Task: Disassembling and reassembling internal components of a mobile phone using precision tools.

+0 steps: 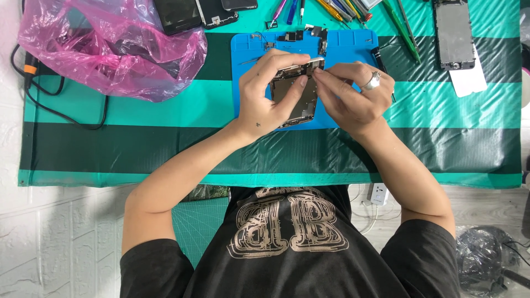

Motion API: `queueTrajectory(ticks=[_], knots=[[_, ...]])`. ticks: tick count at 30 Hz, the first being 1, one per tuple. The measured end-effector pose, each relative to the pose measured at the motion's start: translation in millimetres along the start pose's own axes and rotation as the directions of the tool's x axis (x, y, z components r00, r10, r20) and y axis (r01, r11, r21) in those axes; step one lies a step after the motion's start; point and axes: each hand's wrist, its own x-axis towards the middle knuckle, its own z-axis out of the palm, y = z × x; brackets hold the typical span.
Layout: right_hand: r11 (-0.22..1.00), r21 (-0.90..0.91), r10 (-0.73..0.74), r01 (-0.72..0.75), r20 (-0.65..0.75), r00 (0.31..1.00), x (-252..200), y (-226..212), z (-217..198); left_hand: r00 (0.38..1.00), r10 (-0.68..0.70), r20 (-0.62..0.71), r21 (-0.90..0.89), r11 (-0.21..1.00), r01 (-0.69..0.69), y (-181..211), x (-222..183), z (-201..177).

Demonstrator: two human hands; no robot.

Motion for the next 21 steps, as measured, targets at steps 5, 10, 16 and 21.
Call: queueTrajectory(ticks=[5,10,16,21], knots=[[0.997,0.029,0.076,-0.077,0.005,0.997,-1,-9,-7,1.000,-0.021,0.008,0.012,1.000,0.021,-4,-2,-1],[0.989,0.087,0.120,-0.121,0.015,0.993,5,-14,-11,0.997,-0.080,-0.008,0.059,0.995,0.081,-3,-3,-3],[0.931,0.206,0.311,-0.302,-0.012,0.950,5,-15,-6,0.999,-0.030,0.015,0.086,0.996,0.028,-5,-2,-4],[0.924,0.225,0.322,-0.309,-0.022,0.947,6,-15,-7,0.999,-0.041,0.028,0.085,0.996,0.038,-4,-3,-4]])
